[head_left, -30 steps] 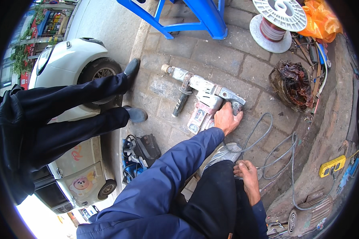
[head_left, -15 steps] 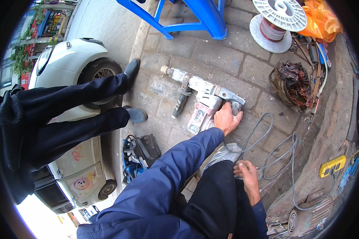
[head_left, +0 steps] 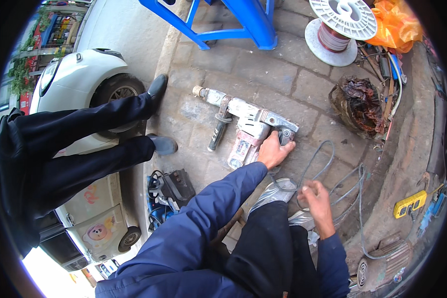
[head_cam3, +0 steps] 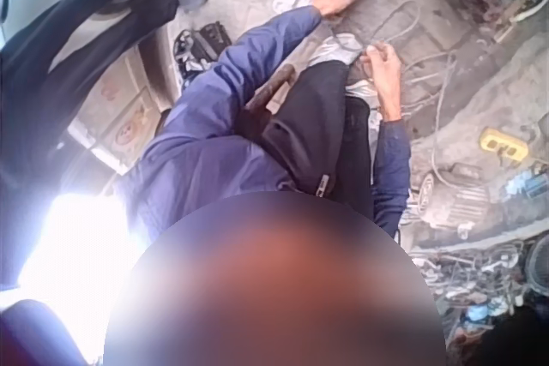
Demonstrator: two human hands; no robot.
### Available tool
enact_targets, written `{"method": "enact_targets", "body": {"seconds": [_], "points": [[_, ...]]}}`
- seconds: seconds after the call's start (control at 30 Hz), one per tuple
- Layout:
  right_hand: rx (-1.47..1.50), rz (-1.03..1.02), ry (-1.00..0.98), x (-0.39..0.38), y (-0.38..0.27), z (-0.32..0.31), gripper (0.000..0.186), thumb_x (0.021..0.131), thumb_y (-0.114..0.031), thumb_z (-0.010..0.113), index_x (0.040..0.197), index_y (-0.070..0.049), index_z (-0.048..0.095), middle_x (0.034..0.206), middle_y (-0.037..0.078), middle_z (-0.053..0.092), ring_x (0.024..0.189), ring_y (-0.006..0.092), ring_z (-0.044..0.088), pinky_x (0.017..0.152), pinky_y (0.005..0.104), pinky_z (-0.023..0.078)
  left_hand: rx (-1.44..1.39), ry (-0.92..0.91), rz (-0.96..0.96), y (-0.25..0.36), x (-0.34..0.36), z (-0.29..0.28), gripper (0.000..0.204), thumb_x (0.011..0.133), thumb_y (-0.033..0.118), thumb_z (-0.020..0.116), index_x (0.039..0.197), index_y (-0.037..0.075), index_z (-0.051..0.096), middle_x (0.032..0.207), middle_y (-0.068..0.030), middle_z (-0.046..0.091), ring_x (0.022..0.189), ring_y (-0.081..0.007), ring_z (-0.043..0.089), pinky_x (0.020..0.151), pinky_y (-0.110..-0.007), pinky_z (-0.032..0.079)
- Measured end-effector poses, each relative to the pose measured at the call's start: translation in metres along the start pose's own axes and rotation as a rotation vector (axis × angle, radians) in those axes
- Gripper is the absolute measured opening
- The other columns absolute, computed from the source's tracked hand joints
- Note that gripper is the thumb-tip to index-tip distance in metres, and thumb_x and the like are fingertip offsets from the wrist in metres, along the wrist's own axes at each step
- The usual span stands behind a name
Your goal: The person sits on the ground and repeatedly handles a corded rotary hammer. They pick up a metal rod, insert it into the tool's chuck, and then remove it. The person continues to hold and rotate the tool while another person stands nearby.
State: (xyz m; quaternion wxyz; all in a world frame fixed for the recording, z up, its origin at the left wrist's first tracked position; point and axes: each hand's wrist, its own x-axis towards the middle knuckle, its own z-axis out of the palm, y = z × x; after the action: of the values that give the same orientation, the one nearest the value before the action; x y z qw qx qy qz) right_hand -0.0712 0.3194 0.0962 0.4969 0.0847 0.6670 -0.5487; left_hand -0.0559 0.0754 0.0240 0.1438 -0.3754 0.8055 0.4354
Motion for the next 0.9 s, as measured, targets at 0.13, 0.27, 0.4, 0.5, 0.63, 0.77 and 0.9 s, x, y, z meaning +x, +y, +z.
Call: {"method": "enact_targets", "body": {"seconds": [0.13,0.27,0.4,0.5,0.63,0.77,0.9], "points": [[-0.27,-0.082,0.052,0.046,-0.033,0.006,0.048,0.099,-0.02,0.069,0.134,0.01,0.056,0.111,0.021,0.073,0.095,0.0258,0.073,0.084,0.0362,0.058,-0.031,-0.027,-0.044,0.003,-0.011,-0.016,0.065,0.092,0.043,0.073,0.128,-0.009,0.06,0.116,-0.0335,0.071,0.11,-0.0465,0.07,0.097,-0.051,0.054],[-0.544,-0.124,0.144,0.094,-0.049,0.033,0.068,0.091,-0.03,0.077,0.138,0.013,0.053,0.12,0.033,0.071,0.111,0.0406,0.072,0.095,0.0448,0.056,-0.195,0.093,0.085,-0.021,-0.034,-0.052,0.051,0.095,0.031,0.073,0.13,-0.006,0.066,0.112,-0.0241,0.076,0.103,-0.0301,0.076,0.091,-0.039,0.058],[-0.535,-0.129,0.202,0.121,-0.048,0.066,0.076,0.088,-0.035,0.079,0.14,0.014,0.05,0.125,0.036,0.068,0.118,0.0468,0.068,0.101,0.0475,0.053,-0.327,0.394,-0.008,-0.087,-0.01,-0.118,0.031,0.097,0.025,0.069,0.111,-0.002,0.074,0.1,-0.0174,0.078,0.088,-0.0203,0.073,0.079,-0.036,0.057],[-0.496,-0.099,0.24,0.13,-0.047,0.086,0.071,0.088,-0.033,0.079,0.136,0.013,0.051,0.127,0.037,0.066,0.12,0.0486,0.065,0.104,0.0489,0.051,-0.402,0.471,-0.303,-0.132,0.039,-0.163,0.045,0.097,0.035,0.07,0.117,-0.005,0.07,0.1,-0.0108,0.074,0.088,-0.0195,0.066,0.083,-0.036,0.053],[-0.485,-0.101,0.312,0.134,-0.048,0.109,0.065,0.09,-0.03,0.078,0.129,0.013,0.051,0.126,0.038,0.063,0.12,0.0502,0.063,0.104,0.0508,0.049,-0.748,0.248,-0.596,-0.149,0.087,-0.188,0.072,0.096,0.062,0.062,0.131,-0.001,0.062,0.111,-0.01,0.068,0.096,-0.0237,0.061,0.089,-0.039,0.047],[-0.517,-0.132,0.358,0.137,-0.046,0.119,0.069,0.09,-0.029,0.078,0.131,0.016,0.047,0.129,0.039,0.059,0.121,0.0511,0.061,0.105,0.0509,0.048,-0.724,0.09,-0.619,-0.138,0.102,-0.185,0.075,0.094,0.077,0.054,0.115,0.007,0.067,0.107,-0.0083,0.069,0.107,-0.0235,0.057,0.1,-0.042,0.04],[-0.54,-0.138,0.362,0.139,-0.038,0.119,0.068,0.09,-0.028,0.078,0.132,0.015,0.046,0.129,0.038,0.059,0.121,0.0519,0.06,0.104,0.052,0.048,-0.674,0.057,-0.6,-0.136,0.103,-0.182,0.074,0.092,0.08,0.054,0.106,0.009,0.071,0.11,-0.0097,0.071,0.104,-0.0239,0.057,0.1,-0.041,0.039]]}}
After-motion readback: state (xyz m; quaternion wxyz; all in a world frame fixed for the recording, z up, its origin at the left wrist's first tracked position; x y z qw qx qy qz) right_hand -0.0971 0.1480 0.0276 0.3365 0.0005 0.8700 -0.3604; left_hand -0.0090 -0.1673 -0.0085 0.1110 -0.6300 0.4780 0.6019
